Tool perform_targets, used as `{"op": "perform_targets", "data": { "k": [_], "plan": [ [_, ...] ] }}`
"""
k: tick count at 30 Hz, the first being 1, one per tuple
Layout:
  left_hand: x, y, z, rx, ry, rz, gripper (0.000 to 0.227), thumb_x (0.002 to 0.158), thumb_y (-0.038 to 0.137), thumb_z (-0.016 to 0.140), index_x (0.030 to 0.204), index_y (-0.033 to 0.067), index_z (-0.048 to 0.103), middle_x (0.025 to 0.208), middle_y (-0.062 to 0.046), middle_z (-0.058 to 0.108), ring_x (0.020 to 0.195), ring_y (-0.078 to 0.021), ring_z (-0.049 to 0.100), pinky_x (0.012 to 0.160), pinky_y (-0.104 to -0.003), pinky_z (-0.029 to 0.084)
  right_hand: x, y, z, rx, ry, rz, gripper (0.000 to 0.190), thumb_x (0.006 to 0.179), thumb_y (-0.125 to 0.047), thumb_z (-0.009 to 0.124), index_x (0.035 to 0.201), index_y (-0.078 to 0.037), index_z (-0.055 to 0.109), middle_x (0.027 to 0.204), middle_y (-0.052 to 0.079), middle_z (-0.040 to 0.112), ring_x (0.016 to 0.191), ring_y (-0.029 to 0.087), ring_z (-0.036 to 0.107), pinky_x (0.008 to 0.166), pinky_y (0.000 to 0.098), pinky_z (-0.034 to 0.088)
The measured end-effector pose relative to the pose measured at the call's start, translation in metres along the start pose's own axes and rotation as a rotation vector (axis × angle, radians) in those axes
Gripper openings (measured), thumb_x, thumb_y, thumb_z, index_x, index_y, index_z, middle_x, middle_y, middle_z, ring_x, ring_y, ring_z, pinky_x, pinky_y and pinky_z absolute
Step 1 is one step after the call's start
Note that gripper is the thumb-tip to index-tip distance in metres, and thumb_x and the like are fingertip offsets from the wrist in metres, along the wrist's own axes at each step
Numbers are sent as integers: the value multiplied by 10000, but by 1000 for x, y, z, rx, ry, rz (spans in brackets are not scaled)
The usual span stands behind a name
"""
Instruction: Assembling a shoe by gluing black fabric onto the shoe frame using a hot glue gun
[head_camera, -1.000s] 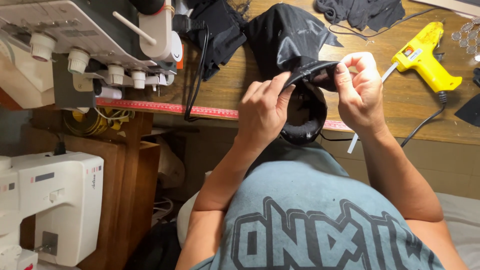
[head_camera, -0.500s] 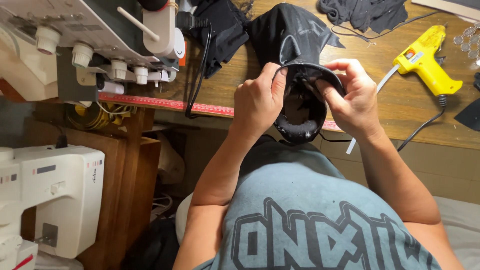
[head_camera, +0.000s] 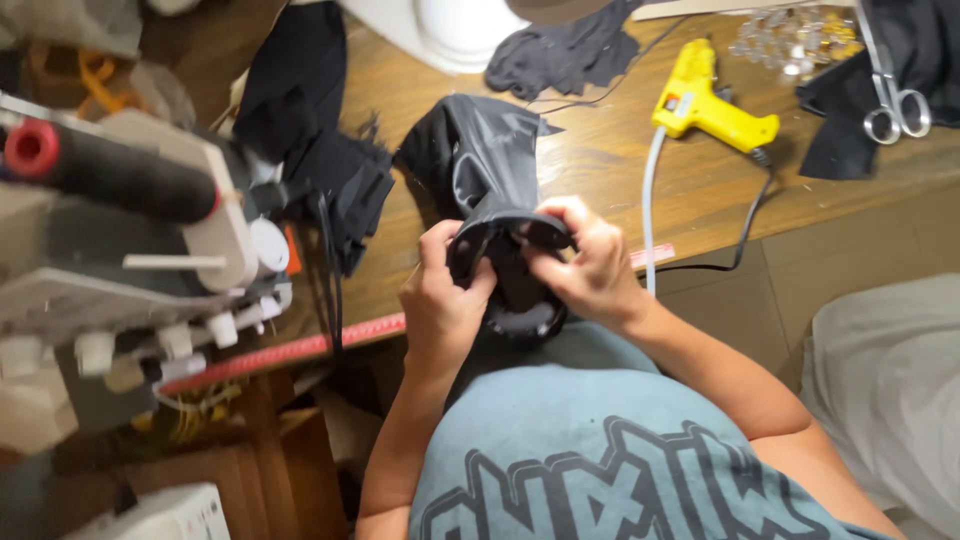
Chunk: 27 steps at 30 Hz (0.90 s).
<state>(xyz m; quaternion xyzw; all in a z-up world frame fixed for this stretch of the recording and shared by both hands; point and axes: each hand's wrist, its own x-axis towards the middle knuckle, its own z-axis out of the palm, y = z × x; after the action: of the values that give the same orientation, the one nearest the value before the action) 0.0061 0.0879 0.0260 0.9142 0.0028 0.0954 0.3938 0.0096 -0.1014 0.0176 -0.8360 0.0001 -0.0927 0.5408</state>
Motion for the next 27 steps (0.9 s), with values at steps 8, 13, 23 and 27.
{"op": "perform_targets", "data": {
  "k": [8, 13, 23, 27],
  "plan": [
    [60, 3, -26, -80, -226, 434, 504, 772, 93, 807, 1227, 178, 607, 885, -67, 781, 831, -307, 761, 730, -423, 602, -29, -11, 10, -112, 145, -132, 413, 728, -151, 896, 1085, -128, 689, 780, 96, 733, 719, 309, 745, 644, 406, 603],
    [103, 11, -38, -53, -489, 630, 483, 792, 45, 770, 1223, 182, 598, 918, -49, 772, 868, -312, 752, 750, -437, 586, -34, -18, 22, 4, 47, -92, 505, 746, -158, 879, 1176, -104, 620, 861, 136, 755, 748, 351, 762, 608, 440, 612],
    [125, 32, -10, 187, -662, 610, 732, 613, -108, 574, 1321, 78, 549, 1013, -139, 745, 1017, -410, 683, 968, -546, 490, 31, 19, -142, 83, 51, -33, 234, 870, -115, 812, 1086, -78, 730, 966, 135, 764, 860, 289, 771, 741, 369, 623],
    [112, 30, -1, 266, -606, 452, 795, 550, -33, 543, 1324, 133, 610, 1113, -19, 746, 1088, -281, 647, 1028, -391, 416, 122, 108, -340, -385, 280, -142, 73, 1093, 47, 717, 1037, 19, 754, 1041, 157, 737, 972, 247, 696, 854, 387, 563]
  ]
}}
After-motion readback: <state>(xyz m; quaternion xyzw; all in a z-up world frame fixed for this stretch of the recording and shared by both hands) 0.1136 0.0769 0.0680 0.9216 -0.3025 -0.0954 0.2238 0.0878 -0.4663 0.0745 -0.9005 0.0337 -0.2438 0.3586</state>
